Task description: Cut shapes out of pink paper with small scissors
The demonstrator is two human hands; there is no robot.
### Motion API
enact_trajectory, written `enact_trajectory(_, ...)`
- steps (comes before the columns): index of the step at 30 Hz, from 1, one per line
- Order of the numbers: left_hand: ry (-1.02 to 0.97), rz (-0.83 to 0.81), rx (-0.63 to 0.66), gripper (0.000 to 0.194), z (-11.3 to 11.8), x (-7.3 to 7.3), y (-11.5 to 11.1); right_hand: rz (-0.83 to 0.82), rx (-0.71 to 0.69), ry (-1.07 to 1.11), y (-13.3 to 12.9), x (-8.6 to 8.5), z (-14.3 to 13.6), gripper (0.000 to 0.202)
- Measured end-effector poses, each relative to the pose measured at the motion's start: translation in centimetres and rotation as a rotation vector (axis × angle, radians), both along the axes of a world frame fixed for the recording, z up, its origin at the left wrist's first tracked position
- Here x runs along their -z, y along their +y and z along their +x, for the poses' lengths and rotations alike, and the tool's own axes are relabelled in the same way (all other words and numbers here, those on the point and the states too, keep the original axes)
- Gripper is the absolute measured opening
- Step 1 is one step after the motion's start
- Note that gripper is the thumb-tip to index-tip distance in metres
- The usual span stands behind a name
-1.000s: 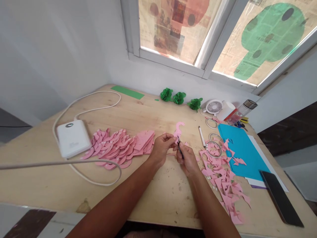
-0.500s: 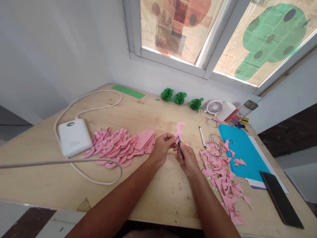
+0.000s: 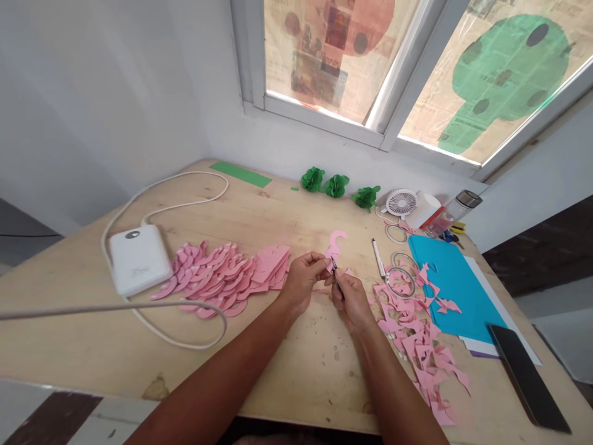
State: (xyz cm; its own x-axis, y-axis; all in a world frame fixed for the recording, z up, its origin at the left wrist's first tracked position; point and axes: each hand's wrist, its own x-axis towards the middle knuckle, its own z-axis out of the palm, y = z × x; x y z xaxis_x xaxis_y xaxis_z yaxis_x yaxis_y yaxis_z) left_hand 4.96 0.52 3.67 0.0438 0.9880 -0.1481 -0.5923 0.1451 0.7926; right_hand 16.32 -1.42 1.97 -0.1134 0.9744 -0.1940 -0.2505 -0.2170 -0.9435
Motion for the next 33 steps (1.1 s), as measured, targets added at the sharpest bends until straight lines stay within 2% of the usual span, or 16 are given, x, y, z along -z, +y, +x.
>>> enact_trajectory(5, -0.038, -0.008, 0.013, 0.018, -0.1, -0.4, -0.2, -0.005, 0.004, -0.037, 0.0, 0.1, 0.1, 0.037)
enact_trajectory(23, -0.025, -0.032, 0.011, 0.019, 0.0, -0.2, -0.2, -0.016, 0.002, -0.08, 0.0, 0.0, 0.2, 0.038)
enact_trajectory(33, -0.014, -0.048, 0.043, 0.02, -0.1, 0.7, -0.1, -0.034, 0.006, -0.106, 0.1, 0.0, 0.2, 0.039)
